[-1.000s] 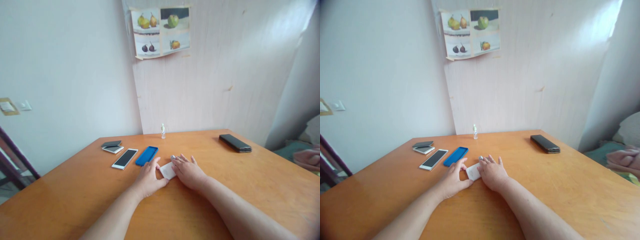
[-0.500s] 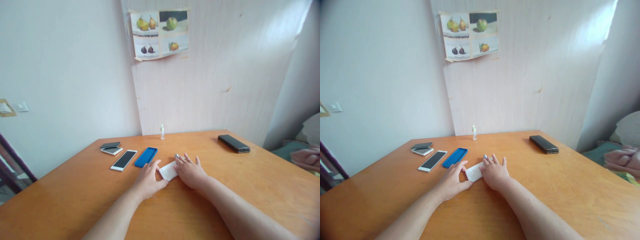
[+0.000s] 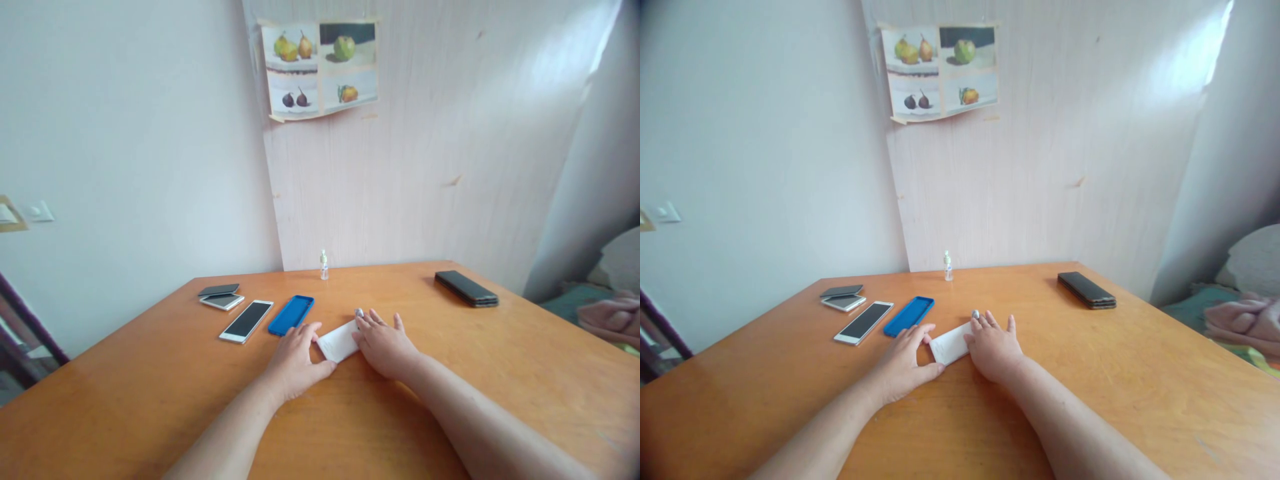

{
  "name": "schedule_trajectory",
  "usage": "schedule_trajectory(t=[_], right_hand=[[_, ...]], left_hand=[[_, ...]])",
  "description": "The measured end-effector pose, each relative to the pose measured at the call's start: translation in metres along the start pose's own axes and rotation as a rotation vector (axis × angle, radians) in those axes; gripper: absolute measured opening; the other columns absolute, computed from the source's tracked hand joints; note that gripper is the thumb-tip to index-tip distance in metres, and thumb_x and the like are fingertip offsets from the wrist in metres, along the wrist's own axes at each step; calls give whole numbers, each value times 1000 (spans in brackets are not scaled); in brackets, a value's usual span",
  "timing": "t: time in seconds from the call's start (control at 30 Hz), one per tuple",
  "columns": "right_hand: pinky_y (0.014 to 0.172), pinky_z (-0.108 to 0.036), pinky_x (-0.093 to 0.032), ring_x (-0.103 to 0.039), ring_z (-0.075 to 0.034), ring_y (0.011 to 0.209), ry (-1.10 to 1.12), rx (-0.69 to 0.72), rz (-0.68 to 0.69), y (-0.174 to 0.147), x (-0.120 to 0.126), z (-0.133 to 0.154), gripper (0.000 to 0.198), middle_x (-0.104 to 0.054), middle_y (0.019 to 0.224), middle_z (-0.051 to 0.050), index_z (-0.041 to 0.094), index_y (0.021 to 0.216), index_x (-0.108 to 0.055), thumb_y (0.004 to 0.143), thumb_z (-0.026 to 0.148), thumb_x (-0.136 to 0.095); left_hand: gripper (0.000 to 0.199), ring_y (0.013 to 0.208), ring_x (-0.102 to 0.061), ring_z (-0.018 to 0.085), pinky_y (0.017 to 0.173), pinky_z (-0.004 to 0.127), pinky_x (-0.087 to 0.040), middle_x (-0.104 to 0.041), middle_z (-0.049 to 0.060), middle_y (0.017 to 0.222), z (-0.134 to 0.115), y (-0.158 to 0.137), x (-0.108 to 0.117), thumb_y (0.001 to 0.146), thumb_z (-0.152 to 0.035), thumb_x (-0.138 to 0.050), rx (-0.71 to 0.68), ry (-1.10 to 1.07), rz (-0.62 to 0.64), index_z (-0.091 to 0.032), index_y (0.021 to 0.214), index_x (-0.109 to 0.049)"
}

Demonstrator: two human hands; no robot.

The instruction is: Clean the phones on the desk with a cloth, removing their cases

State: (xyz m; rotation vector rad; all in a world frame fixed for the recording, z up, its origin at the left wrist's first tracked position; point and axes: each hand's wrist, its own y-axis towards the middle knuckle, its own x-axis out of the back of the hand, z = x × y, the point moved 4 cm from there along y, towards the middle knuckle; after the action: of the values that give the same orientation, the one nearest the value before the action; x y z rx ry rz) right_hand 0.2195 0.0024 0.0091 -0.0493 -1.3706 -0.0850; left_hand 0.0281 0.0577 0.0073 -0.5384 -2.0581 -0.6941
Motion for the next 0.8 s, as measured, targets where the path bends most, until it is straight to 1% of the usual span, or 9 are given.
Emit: schedule_trajectory(t=[0.13,0.2,0.27,0.4,0.47,0.57,0.63,0.7,0.8], right_hand=[[113,-64,-5,-26,-26,144,39,362,33,-21,1,36,54,-33,155,-11,23,150,-31,97,30,-27],[114,-62,-6,-29,-24,143,44,482,34,-28,2,46,54,-36,154,-9,25,150,-30,96,28,-28],[113,-64,-6,-32,-26,141,11,448,23,-27,3,41,54,-39,153,-10,23,149,-33,95,25,-29],[109,-70,-9,-40,-32,136,-106,122,-26,-12,3,6,56,-41,149,-18,13,145,-40,90,14,-30],[110,-67,-11,-42,-32,134,-137,66,-39,-10,3,0,56,-43,147,-22,8,143,-41,88,12,-32],[114,-57,-17,-38,-30,137,-99,225,-30,-18,3,17,55,-42,148,-20,8,143,-42,89,15,-34],[115,-52,-19,-36,-27,139,-29,396,-6,-27,3,36,56,-43,149,-15,14,146,-40,90,17,-34],[115,-52,-19,-35,-24,140,27,496,21,-33,3,46,57,-43,150,-9,21,148,-35,92,19,-32],[115,-57,-18,-35,-25,140,14,427,27,-25,2,36,55,-41,152,-8,23,147,-37,93,21,-30]], left_hand=[[61,109,-54,30,94,40,-41,-63,6,114,-1,0,1,72,-45,-70,-21,23,-10,-25,126,-53],[55,107,-54,29,91,39,-42,-62,6,113,-2,0,1,72,-45,-69,-33,37,-1,-25,122,-56],[50,106,-54,28,91,37,-42,-61,6,112,-4,0,2,73,-45,-69,-43,48,7,-26,118,-59],[43,105,-53,28,91,37,-41,-59,5,109,-5,0,3,72,-47,-70,-48,66,25,-28,110,-63],[41,105,-53,28,91,37,-42,-59,5,108,-5,0,3,72,-47,-70,-43,70,36,-28,109,-64],[41,103,-54,27,90,37,-42,-59,5,106,-5,0,3,73,-48,-69,-47,73,27,-29,109,-64],[40,102,-54,27,89,37,-43,-59,5,105,-6,0,3,74,-50,-68,-51,69,19,-28,107,-65],[41,102,-54,27,88,36,-44,-59,5,104,-6,0,3,74,-52,-68,-49,64,17,-27,107,-65],[41,103,-55,27,89,37,-44,-59,6,106,-6,0,2,74,-50,-69,-47,71,29,-27,107,-64]])
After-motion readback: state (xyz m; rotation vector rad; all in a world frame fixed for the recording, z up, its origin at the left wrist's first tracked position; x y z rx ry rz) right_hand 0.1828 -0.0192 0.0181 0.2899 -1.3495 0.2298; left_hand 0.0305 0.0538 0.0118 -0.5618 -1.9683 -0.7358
